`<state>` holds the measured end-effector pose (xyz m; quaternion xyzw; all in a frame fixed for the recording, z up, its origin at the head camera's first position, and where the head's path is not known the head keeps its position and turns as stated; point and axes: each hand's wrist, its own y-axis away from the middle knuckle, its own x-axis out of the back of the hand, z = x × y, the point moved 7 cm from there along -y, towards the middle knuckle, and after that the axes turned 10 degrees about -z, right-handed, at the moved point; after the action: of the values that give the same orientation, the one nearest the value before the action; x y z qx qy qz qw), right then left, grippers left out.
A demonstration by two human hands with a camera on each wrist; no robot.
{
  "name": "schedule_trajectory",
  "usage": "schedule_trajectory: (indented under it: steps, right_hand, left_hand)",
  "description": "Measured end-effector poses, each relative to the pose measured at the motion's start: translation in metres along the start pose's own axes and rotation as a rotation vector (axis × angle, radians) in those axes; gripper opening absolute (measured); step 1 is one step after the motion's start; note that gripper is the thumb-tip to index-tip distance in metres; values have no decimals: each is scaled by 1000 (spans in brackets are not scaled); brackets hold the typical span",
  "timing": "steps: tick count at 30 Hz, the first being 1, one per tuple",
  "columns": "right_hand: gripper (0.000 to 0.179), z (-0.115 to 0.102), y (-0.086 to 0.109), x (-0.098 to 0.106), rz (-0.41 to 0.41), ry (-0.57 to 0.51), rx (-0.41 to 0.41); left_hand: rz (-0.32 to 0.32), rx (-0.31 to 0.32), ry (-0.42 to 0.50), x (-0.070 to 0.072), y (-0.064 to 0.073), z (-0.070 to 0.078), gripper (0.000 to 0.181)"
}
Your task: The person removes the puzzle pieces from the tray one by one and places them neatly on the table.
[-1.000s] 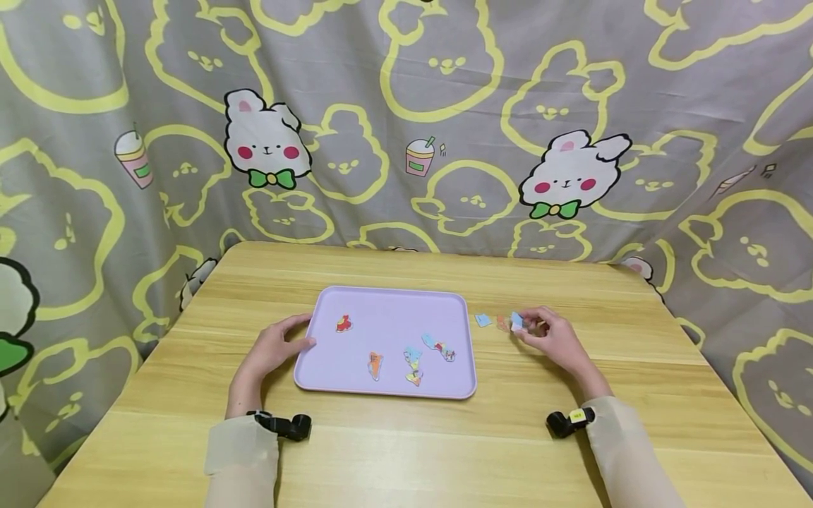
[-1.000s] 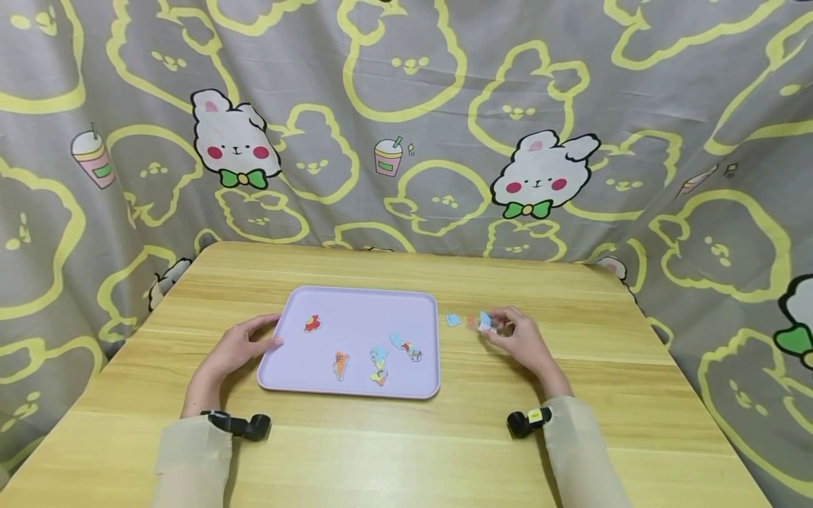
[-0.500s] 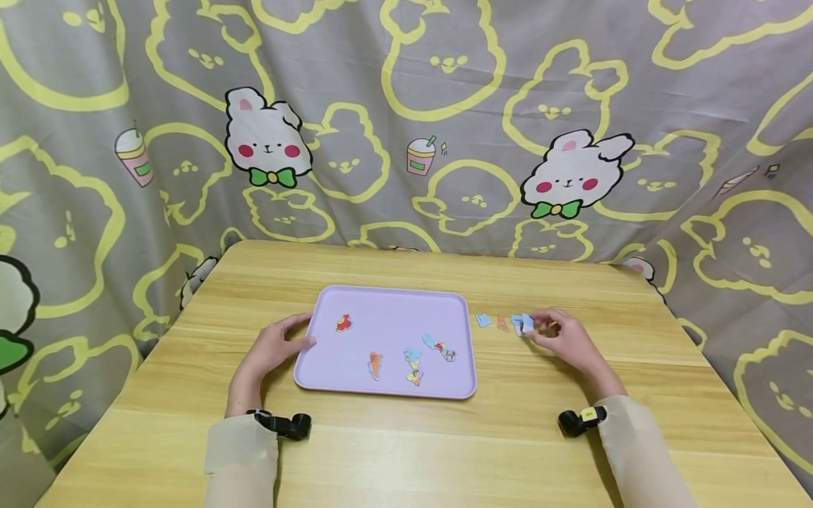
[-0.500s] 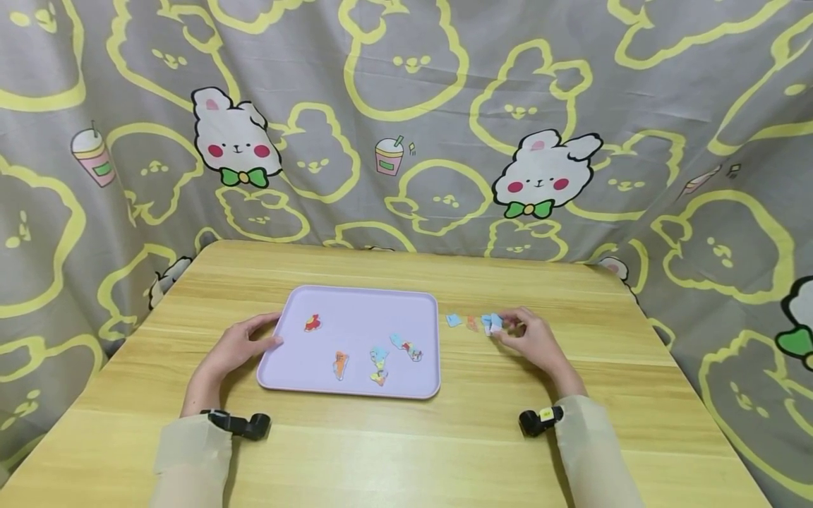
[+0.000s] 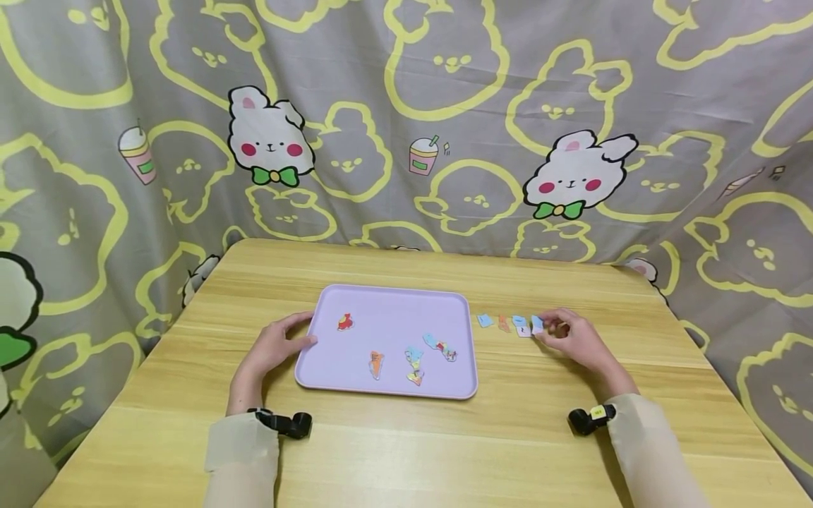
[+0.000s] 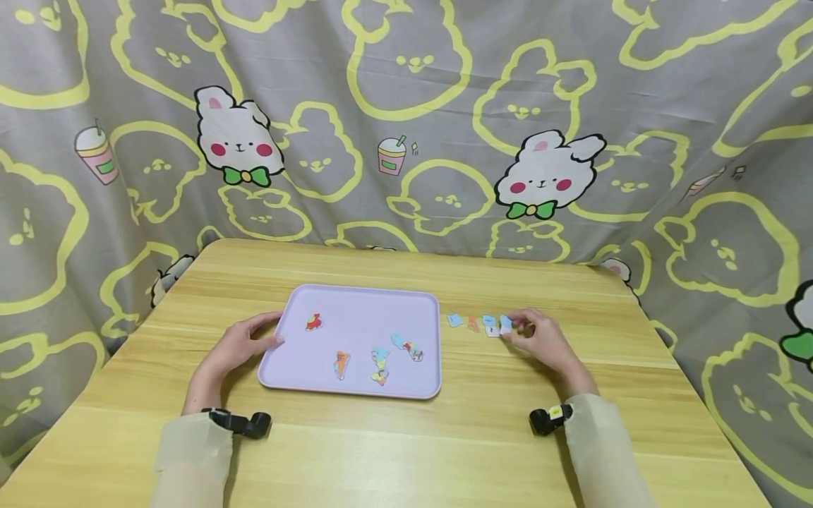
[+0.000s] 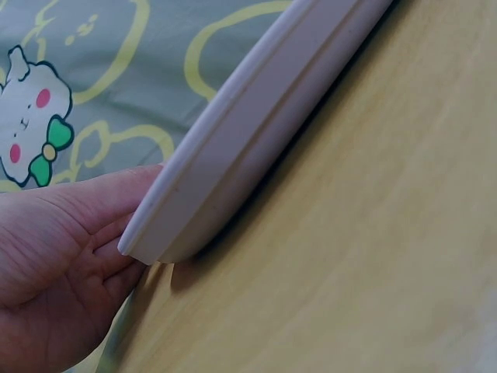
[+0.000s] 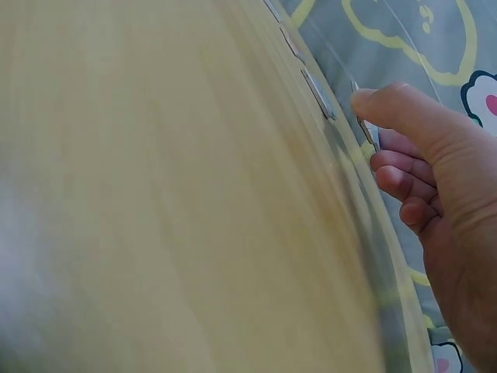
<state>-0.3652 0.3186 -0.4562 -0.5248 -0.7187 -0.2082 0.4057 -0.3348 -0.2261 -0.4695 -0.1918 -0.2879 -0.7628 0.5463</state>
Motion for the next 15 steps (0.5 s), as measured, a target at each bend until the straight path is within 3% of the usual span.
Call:
schedule_trajectory:
  steps: [15]
  right_hand:
    - [31,7,1,4,-40,50,-18]
  left_hand:
    - [4,-17,-6,0,-1,0,58]
